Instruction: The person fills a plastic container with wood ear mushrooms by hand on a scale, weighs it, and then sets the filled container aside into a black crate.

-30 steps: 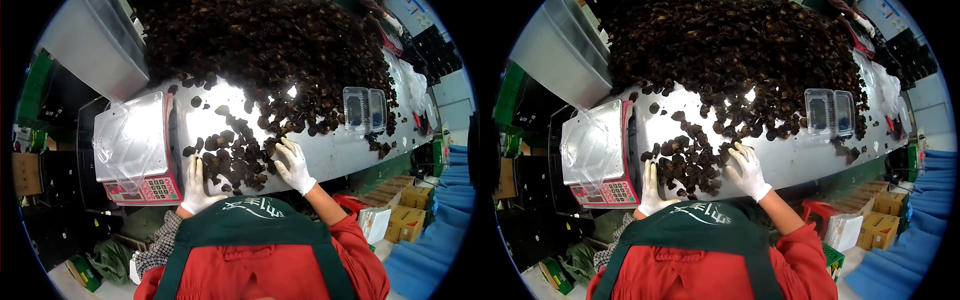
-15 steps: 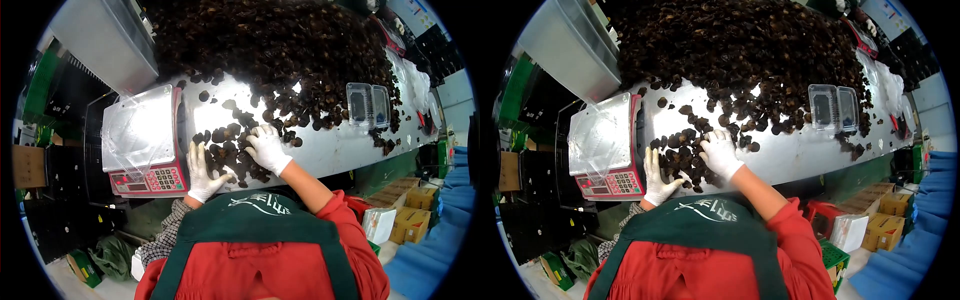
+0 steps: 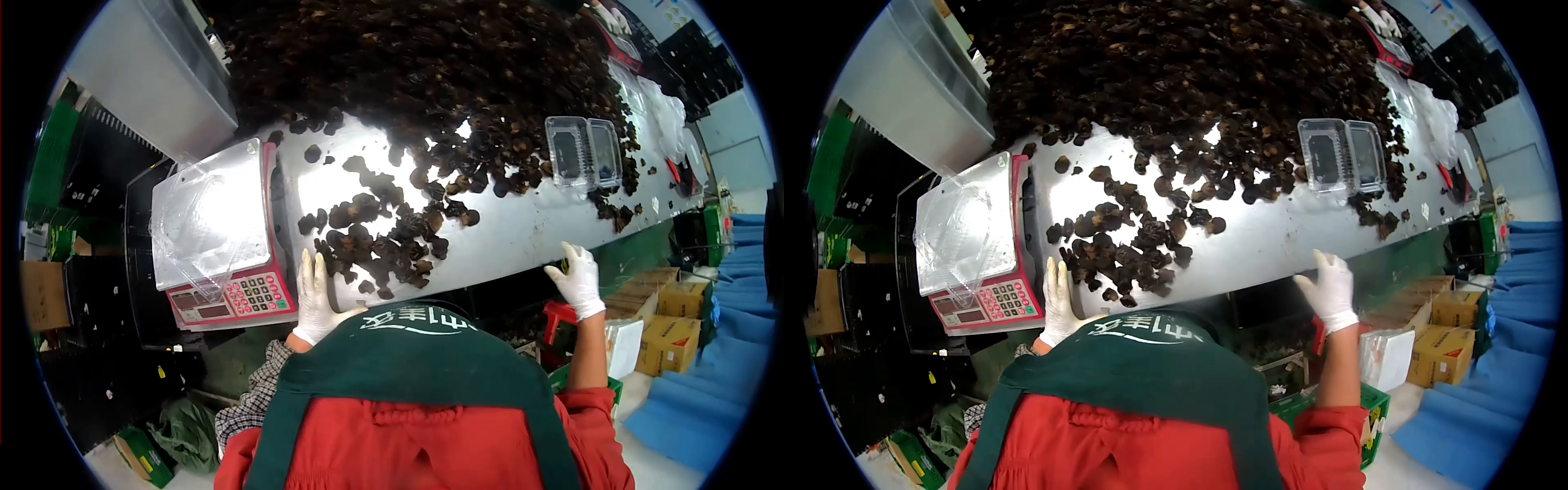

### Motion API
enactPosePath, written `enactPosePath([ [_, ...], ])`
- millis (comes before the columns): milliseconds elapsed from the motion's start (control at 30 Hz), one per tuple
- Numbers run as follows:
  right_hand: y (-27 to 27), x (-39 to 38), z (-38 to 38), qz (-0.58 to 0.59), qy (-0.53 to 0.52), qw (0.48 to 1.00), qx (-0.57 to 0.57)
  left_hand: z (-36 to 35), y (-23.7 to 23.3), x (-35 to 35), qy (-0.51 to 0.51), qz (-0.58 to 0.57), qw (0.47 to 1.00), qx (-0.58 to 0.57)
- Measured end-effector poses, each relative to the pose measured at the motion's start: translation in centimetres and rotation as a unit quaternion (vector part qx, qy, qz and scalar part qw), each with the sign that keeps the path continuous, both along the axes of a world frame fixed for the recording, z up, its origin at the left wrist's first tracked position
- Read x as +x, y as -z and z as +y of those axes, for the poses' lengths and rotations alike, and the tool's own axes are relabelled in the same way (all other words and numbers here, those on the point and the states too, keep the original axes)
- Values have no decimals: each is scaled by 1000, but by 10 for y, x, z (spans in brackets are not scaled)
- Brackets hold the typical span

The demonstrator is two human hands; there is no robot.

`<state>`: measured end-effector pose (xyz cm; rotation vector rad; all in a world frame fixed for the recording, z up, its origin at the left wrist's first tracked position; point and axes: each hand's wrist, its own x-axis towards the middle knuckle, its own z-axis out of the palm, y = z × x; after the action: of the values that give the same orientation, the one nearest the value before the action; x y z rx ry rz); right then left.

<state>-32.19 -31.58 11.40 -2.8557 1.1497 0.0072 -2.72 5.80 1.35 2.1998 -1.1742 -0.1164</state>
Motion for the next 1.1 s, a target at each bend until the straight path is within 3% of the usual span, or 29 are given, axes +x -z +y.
enactPosePath([
  [67,17,23,19,-171,-40,974,145,0,17,1,14,-41,998,53],
  [100,27,42,31,-189,-75,968,149,-3,17,4,20,-58,996,65],
  [167,45,82,51,-180,-139,964,134,-14,7,12,29,-74,995,68],
  [267,71,116,52,-257,-194,941,105,-37,-15,25,-73,-76,988,112],
  [400,75,123,68,-210,-259,933,135,-48,-22,35,-89,-49,989,109],
  [467,81,131,81,-193,-252,947,57,-48,-14,33,-94,-8,990,101],
  [600,109,125,71,-207,-186,950,141,-39,-4,31,-81,22,996,30],
  [633,95,115,69,-306,-199,921,137,-38,-10,30,-84,22,996,33],
  [767,66,26,37,-252,-43,963,84,-44,2,36,-114,31,993,16],
  [867,64,-36,20,-54,80,990,-98,-51,3,39,-97,26,994,35],
  [1000,56,53,70,-124,-157,970,136,-48,9,40,-69,7,997,14],
  [1100,88,103,122,-171,-254,948,88,-47,10,39,-62,6,998,8],
])
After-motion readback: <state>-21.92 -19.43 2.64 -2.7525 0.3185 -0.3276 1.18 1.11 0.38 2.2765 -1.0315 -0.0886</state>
